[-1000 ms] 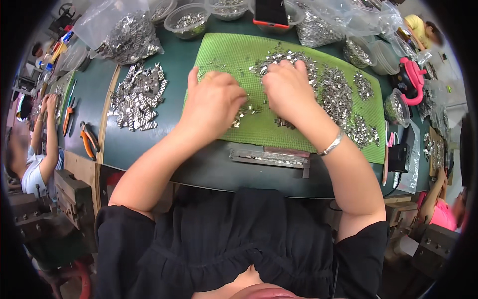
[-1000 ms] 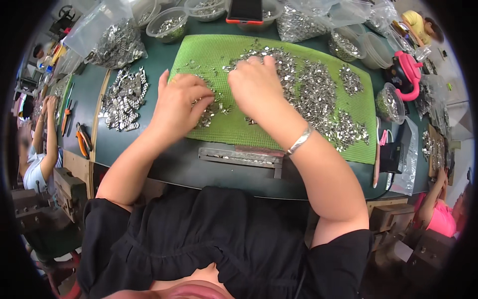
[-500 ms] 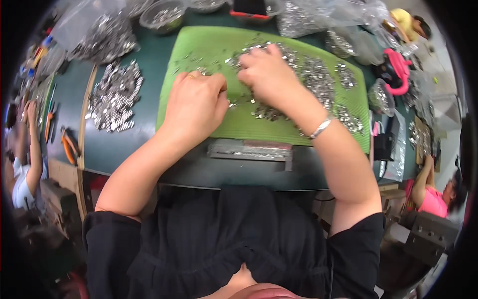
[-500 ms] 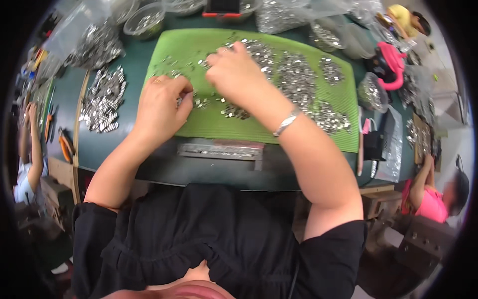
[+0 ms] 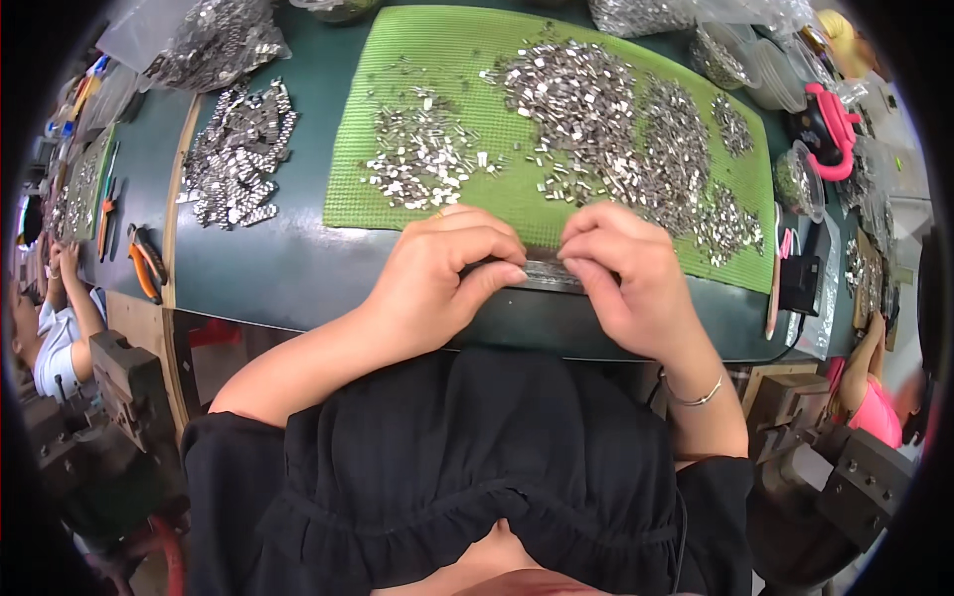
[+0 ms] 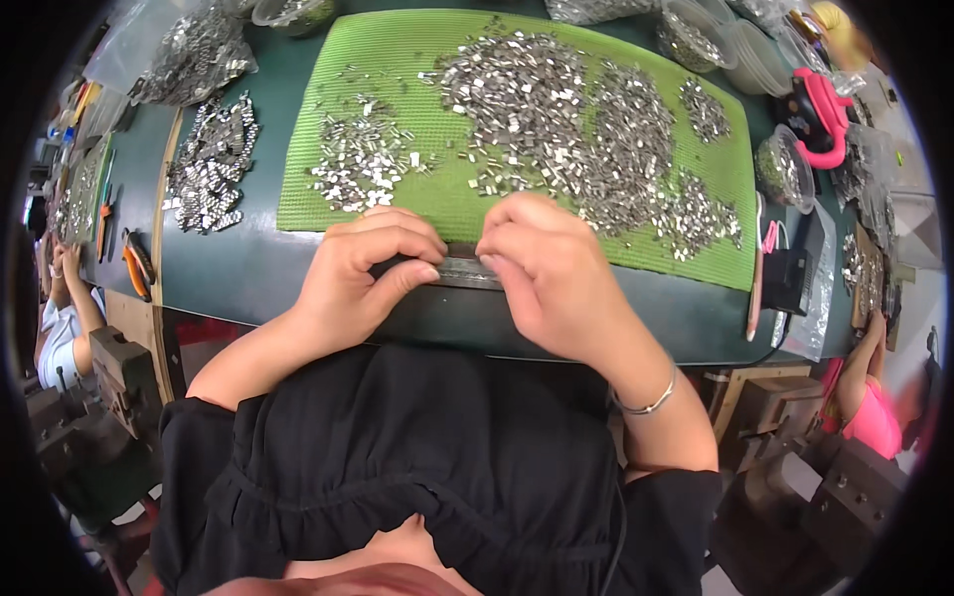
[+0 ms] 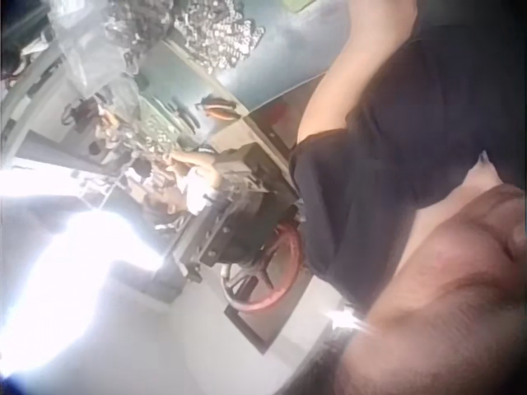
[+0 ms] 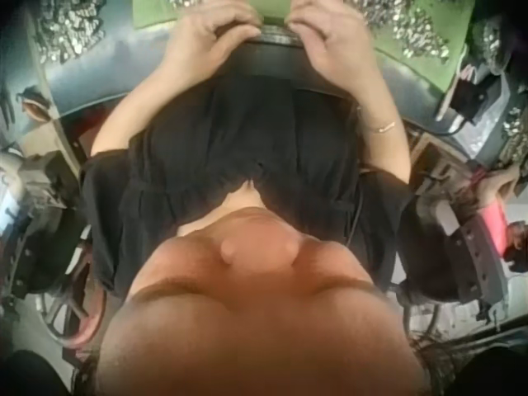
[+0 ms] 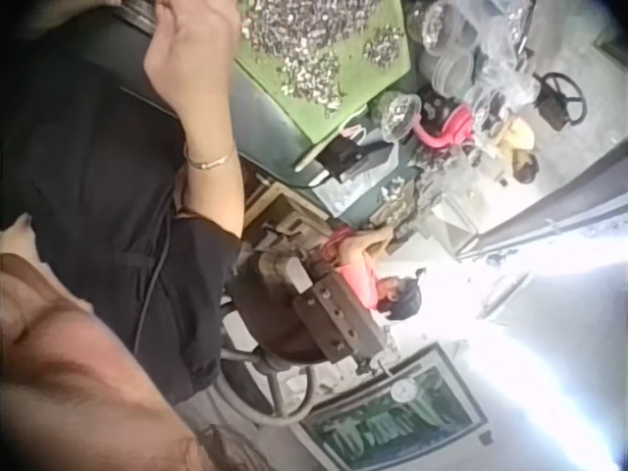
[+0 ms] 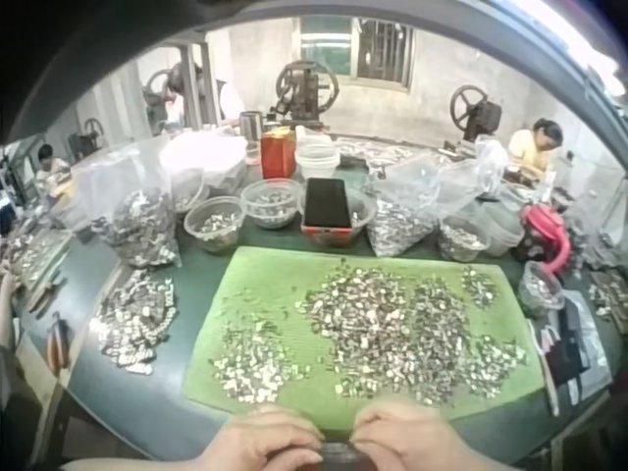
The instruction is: Placing small metal components into a jig for assembly.
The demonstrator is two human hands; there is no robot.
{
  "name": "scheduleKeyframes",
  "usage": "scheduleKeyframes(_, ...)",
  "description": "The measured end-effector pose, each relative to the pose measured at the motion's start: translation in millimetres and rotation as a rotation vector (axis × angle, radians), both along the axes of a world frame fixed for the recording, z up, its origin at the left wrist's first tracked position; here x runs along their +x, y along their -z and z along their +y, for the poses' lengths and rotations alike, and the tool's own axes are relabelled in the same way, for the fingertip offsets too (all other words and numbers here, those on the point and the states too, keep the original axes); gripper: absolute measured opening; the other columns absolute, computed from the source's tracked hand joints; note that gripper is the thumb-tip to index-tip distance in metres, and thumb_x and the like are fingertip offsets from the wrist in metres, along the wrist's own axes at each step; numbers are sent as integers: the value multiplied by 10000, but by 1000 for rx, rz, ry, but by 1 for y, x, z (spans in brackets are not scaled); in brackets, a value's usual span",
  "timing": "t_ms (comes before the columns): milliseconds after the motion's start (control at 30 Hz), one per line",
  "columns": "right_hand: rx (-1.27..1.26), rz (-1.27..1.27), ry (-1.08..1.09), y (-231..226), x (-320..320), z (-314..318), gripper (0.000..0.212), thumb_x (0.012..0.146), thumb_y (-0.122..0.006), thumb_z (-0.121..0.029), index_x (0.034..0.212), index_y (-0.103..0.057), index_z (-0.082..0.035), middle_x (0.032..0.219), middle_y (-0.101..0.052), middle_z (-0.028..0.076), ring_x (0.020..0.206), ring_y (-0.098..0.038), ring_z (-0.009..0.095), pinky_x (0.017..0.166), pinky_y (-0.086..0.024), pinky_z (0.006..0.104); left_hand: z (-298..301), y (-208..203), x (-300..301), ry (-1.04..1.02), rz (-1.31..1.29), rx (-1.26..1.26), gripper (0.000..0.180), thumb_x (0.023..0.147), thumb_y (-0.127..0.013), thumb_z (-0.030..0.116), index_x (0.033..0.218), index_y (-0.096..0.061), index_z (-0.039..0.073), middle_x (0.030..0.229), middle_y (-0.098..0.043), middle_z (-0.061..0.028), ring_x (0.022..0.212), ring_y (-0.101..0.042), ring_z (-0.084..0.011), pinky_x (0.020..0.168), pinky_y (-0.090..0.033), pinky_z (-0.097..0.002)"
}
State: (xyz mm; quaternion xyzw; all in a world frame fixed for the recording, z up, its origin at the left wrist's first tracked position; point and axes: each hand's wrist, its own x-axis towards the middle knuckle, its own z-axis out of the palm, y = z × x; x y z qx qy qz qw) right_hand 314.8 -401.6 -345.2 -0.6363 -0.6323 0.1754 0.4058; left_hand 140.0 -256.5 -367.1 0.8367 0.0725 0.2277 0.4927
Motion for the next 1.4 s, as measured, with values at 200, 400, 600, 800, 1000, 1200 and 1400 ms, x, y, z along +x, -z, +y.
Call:
scheduleKeyframes(200,-13,-19,114,4,-15,-17,68,776,-620,56,818,-586,15,871,-583,143,805,-590,348,700,-486,409,-4,-2,0,32,83,117,96,825,-696,-38,908,-653,-15,957,-711,-129,909,-675,-298,825,-517,-369)
scheduleKeyframes(400,-42,-314,72,3,-19,-13,74,703,-610,16,762,-576,-13,829,-548,115,801,-595,320,695,-523,403,-15,4,-3,-27,12,323,99,810,-700,-14,884,-642,18,971,-699,-95,869,-654,-290,760,-514,-383)
scheduleKeyframes(600,-173,-564,28,-6,-33,-15,74,733,-640,-63,749,-582,-20,831,-553,91,828,-603,263,712,-531,390,-15,14,-8,-60,-86,487,169,762,-738,8,910,-661,34,1022,-688,-71,880,-651,-250,765,-501,-373)
scheduleKeyframes(800,79,-671,82,29,-27,-44,409,724,-727,-79,1099,-605,29,1138,-610,175,1025,-600,344,950,-455,496,16,1,0,-113,26,674,290,806,-755,243,1039,-687,84,1149,-658,-62,1119,-578,-291,935,-377,-465)
scheduleKeyframes(1000,124,-430,69,7,0,3,165,784,-675,-55,945,-639,-42,934,-609,82,916,-559,293,844,-412,417,52,0,30,-264,196,876,145,820,-742,191,949,-764,130,1279,-617,-51,1286,-494,-333,1061,-327,-535)
scheduleKeyframes(1200,15,-670,105,16,17,62,123,779,-636,-58,879,-696,-98,888,-599,41,949,-553,253,846,-397,389,50,-6,32,-209,167,960,91,767,-763,175,849,-752,135,1091,-626,-28,1171,-550,-259,996,-357,-513)
scheduleKeyframes(1400,-19,-744,-36,17,12,90,81,773,-641,-85,768,-712,-124,872,-621,16,992,-574,220,888,-382,413,42,-9,11,-206,55,614,55,786,-721,107,831,-691,100,810,-663,-32,806,-622,-220,760,-388,-394)
